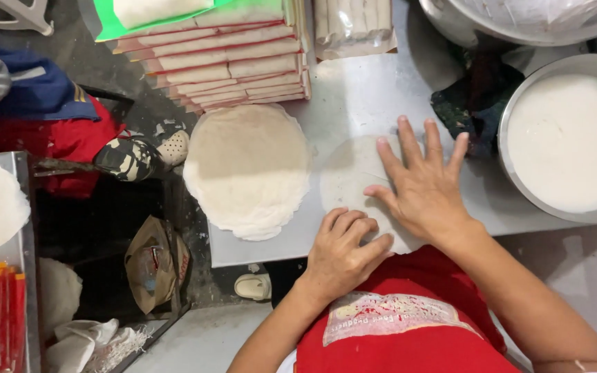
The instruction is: Separating lumpia wrappers, adding meat filling with a fork, and rolling them into spring rolls.
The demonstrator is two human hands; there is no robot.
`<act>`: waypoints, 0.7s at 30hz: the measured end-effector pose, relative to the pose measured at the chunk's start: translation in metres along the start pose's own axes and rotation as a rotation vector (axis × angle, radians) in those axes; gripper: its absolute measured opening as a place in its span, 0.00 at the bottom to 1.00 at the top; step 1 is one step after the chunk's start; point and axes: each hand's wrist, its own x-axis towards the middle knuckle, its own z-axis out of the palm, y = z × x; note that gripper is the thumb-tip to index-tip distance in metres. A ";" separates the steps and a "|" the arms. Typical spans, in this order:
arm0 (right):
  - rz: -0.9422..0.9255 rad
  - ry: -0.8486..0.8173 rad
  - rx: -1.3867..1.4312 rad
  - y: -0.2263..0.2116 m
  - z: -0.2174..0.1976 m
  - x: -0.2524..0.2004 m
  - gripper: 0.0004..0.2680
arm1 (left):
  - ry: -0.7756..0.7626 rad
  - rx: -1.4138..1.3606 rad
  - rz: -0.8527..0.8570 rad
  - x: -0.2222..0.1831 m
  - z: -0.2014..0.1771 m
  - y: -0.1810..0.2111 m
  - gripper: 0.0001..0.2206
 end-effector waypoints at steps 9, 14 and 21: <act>-0.053 -0.059 0.076 -0.016 0.001 0.025 0.29 | -0.006 -0.054 -0.027 0.006 -0.002 0.001 0.02; -0.076 0.079 -0.100 0.006 -0.009 0.008 0.31 | -0.020 -0.056 -0.040 0.007 -0.004 0.003 0.03; -0.224 0.445 -0.410 0.166 -0.080 0.033 0.09 | -0.047 -0.055 -0.045 0.005 0.001 0.003 0.04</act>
